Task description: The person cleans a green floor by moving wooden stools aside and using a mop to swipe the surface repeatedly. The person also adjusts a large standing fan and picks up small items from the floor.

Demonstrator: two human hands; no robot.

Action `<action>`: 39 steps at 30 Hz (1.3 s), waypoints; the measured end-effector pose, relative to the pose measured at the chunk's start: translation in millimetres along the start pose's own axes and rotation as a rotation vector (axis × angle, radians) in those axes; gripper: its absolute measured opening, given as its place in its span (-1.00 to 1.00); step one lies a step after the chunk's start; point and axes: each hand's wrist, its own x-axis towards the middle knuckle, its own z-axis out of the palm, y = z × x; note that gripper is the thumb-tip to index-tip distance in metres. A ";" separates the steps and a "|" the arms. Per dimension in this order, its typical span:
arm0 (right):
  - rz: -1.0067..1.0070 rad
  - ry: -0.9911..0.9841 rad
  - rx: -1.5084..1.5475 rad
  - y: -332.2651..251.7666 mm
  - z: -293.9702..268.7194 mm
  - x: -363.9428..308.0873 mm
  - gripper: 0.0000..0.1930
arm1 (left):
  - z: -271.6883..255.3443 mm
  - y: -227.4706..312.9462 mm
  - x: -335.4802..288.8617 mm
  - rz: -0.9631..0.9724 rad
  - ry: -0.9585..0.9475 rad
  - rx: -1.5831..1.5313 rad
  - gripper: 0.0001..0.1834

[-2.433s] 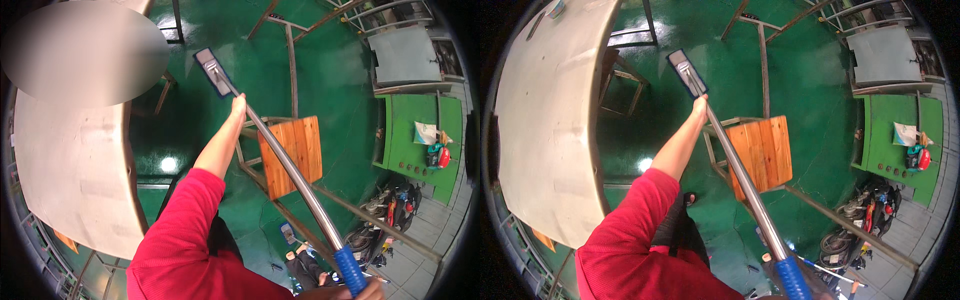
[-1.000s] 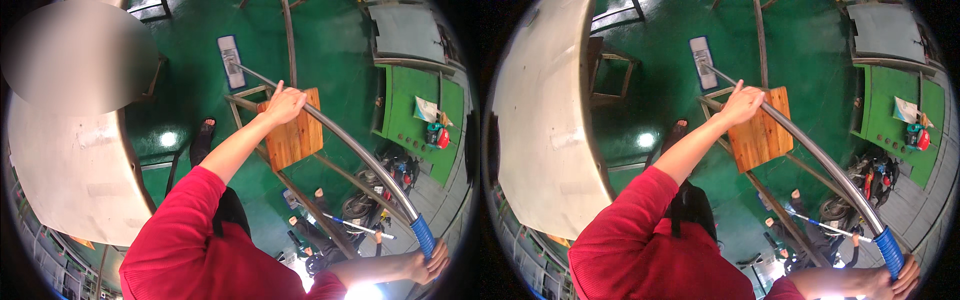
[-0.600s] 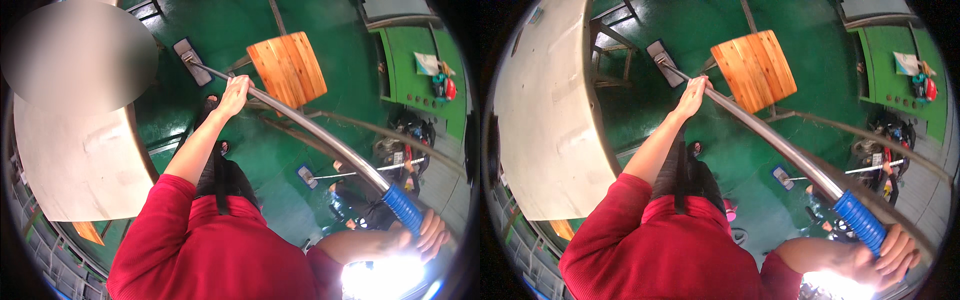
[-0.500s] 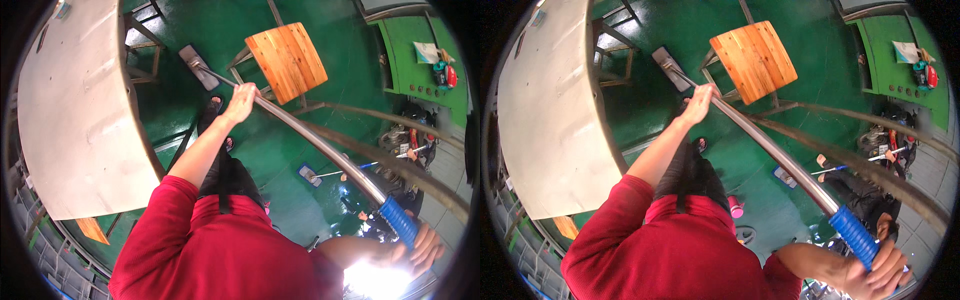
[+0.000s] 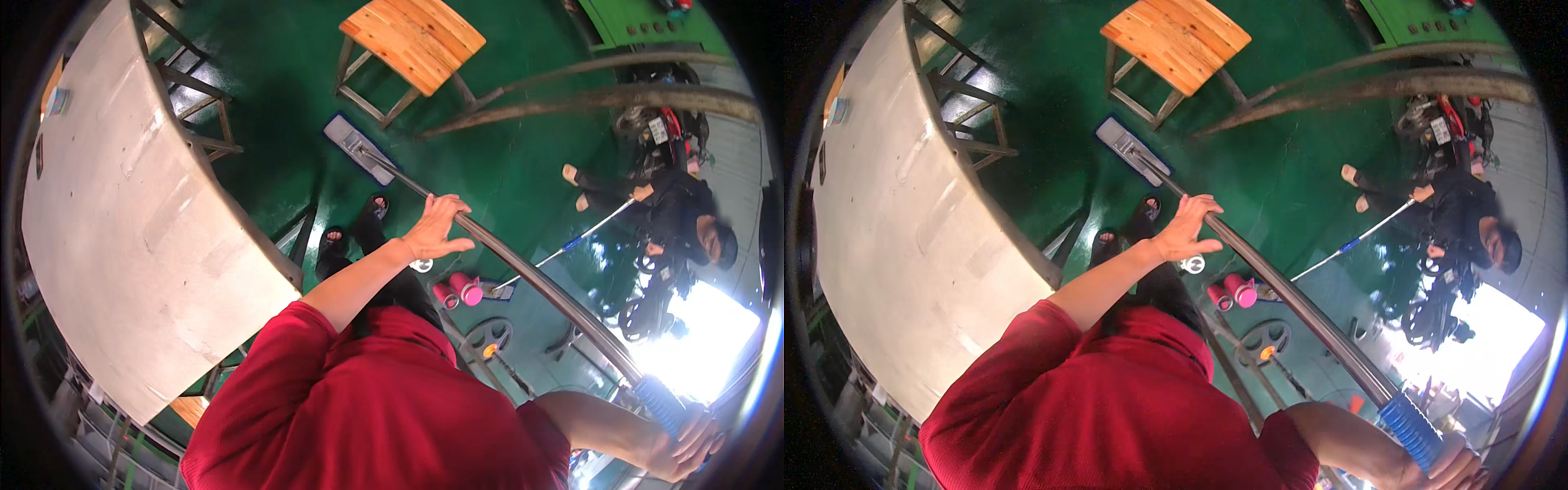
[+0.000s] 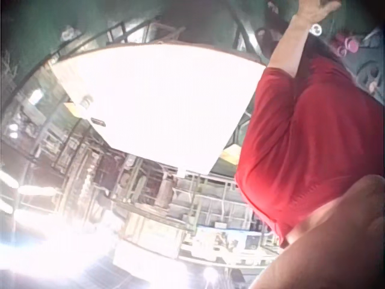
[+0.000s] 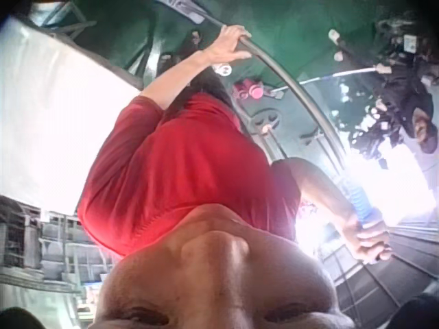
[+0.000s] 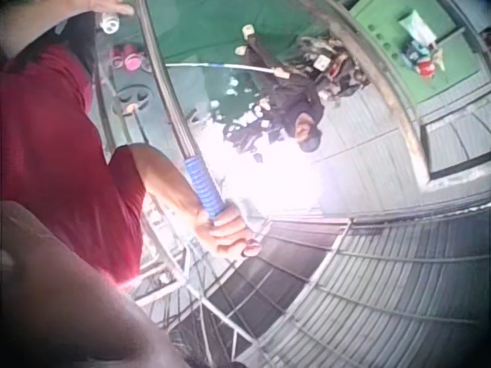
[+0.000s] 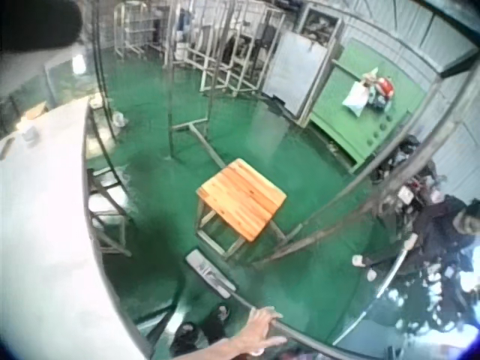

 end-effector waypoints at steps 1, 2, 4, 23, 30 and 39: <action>0.195 -0.244 0.282 -6.2 14.5 -10.0 -0.92 | 8.2 6.3 -6.2 0.014 0.002 0.022 -0.46; 0.205 -0.235 0.263 -17.9 14.9 -18.0 -0.92 | 17.2 9.5 -10.5 0.011 -0.017 0.009 -0.46; 0.200 -0.179 0.211 -42.1 13.8 -34.3 -0.92 | 30.0 11.0 -14.3 0.063 -0.027 0.007 -0.49; 0.120 0.048 -0.065 -94.4 19.2 -109.3 -0.93 | 67.3 4.8 -39.8 0.116 -0.295 0.086 -0.78; 0.179 0.067 -0.035 -110.2 -5.2 -132.1 -0.90 | 111.8 8.1 -60.6 0.115 -0.136 0.059 -0.75; 0.101 0.147 -0.353 -66.1 11.5 -190.8 -0.91 | 210.9 -12.8 -1.4 0.042 -0.485 0.043 -0.80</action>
